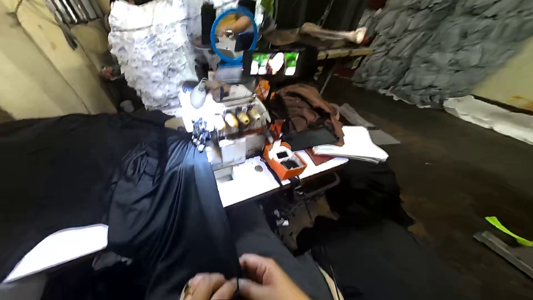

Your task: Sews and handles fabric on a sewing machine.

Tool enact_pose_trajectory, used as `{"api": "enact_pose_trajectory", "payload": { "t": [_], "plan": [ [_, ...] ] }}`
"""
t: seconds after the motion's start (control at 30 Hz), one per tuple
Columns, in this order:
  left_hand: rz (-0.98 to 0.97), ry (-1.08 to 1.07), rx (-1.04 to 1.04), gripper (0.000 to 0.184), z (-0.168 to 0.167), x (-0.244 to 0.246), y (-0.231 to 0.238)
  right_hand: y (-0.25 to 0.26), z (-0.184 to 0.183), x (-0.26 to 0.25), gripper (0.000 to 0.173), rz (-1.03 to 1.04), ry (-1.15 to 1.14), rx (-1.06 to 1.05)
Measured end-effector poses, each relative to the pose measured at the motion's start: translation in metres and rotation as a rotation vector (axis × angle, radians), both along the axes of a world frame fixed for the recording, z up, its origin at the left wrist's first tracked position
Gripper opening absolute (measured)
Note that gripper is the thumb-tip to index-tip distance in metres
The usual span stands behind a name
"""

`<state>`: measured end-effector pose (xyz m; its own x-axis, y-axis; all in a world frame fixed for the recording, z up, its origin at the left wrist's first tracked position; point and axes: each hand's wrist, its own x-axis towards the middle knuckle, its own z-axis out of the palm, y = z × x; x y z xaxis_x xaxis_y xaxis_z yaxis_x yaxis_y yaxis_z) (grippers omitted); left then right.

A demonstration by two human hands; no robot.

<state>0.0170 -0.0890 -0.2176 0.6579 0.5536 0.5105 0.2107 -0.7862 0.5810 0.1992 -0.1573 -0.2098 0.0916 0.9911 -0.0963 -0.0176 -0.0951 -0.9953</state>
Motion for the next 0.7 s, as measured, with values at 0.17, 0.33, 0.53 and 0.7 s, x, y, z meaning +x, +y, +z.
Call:
{"api": "enact_pose_trajectory", "payload": {
  "t": [0.17, 0.33, 0.53, 0.7],
  "plan": [
    [0.046, 0.033, 0.134, 0.012, 0.001, -0.004, -0.004, -0.013, 0.003, 0.000, 0.011, 0.016, 0.124, -0.075],
    [0.039, 0.087, 0.221, 0.012, 0.005, -0.006, -0.010, -0.020, 0.005, -0.002, 0.010, 0.012, 0.177, -0.119],
    [0.036, 0.184, 0.278, 0.013, 0.013, -0.005, -0.016, -0.020, 0.002, 0.000, 0.014, 0.020, 0.187, -0.103],
    [-0.068, 0.155, 0.108, 0.039, 0.006, -0.008, -0.014, -0.012, 0.000, 0.004, 0.006, 0.026, 0.081, -0.033]
  ]
}}
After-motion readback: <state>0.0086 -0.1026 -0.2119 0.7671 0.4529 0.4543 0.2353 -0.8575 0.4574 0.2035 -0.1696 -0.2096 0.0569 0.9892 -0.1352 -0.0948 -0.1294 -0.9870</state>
